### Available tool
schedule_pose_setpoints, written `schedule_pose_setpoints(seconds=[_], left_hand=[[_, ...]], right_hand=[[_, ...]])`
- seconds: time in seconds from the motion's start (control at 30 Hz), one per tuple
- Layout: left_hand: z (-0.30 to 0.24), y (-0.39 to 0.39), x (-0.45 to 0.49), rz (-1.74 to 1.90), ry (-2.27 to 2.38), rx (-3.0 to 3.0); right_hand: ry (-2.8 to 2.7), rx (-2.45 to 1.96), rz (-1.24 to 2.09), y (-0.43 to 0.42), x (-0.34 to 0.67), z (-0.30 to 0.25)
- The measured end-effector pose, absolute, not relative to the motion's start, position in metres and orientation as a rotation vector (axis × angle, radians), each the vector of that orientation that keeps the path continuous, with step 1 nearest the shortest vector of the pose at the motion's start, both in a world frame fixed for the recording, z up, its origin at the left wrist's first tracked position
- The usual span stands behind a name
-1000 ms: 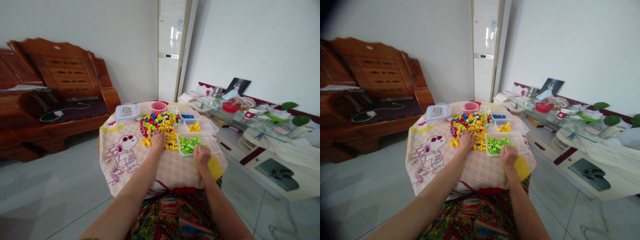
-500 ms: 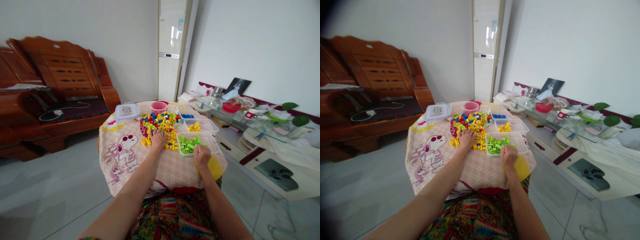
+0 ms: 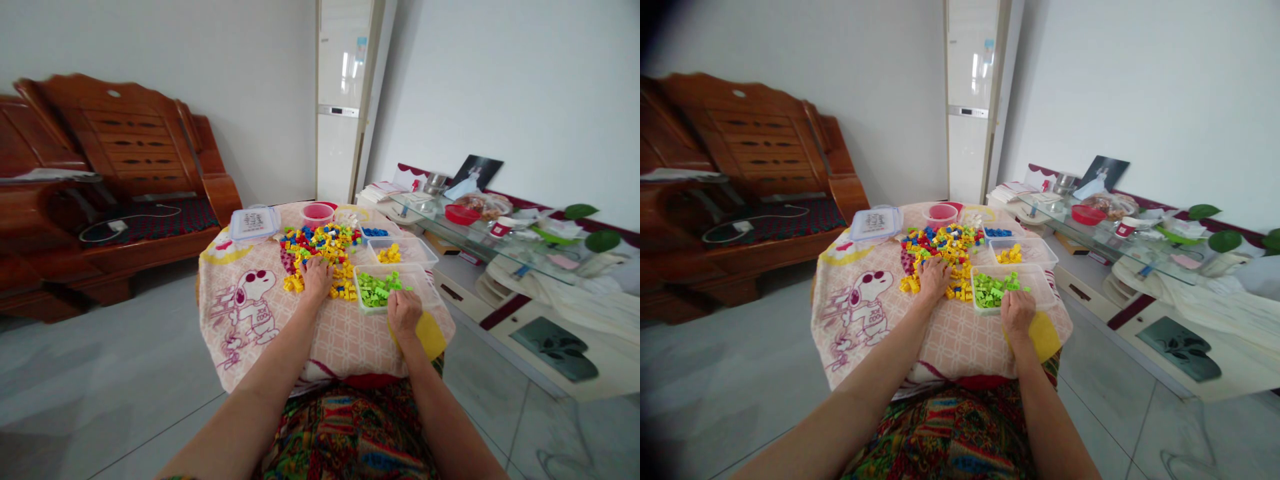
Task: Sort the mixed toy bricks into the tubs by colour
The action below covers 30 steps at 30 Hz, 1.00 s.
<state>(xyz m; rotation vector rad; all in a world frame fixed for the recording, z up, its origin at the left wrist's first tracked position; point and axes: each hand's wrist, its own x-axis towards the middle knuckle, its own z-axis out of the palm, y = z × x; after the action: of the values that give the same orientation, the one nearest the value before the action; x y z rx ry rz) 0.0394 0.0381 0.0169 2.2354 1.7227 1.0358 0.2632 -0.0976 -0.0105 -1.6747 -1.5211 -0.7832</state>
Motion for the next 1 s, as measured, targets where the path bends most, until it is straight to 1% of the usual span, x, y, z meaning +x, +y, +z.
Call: schedule_pose_setpoints(seconds=[0.13, 0.27, 0.33, 0.5, 0.67, 0.9, 1.0], left_hand=[[0.011, 0.042, 0.039, 1.238, 1.58, 2.254], [0.009, 0.034, 0.047, 1.438, 1.224, 2.366], [0.011, 0.024, 0.054, 1.46, 1.045, 2.435], [0.015, 0.002, 0.071, 1.317, 0.744, 2.542], [0.015, 0.0, 0.074, 1.185, 0.618, 2.554], [0.019, -0.003, 0.068, 1.322, 0.745, 2.412], [0.022, -0.005, 0.066, 1.323, 0.753, 2.421]], right_hand=[[-1.51, -1.682, -0.743, -0.098, 0.262, -0.009], [-1.518, -1.674, -0.756, -0.098, 0.261, -0.009], [-1.52, -1.663, -0.77, -0.099, 0.261, -0.009], [-1.516, -1.688, -0.766, -0.098, 0.262, -0.009], [-1.518, -1.692, -0.767, -0.098, 0.263, -0.01], [-1.522, -1.702, -0.77, -0.097, 0.263, -0.012], [-1.521, -1.689, -0.759, -0.098, 0.263, -0.012]])
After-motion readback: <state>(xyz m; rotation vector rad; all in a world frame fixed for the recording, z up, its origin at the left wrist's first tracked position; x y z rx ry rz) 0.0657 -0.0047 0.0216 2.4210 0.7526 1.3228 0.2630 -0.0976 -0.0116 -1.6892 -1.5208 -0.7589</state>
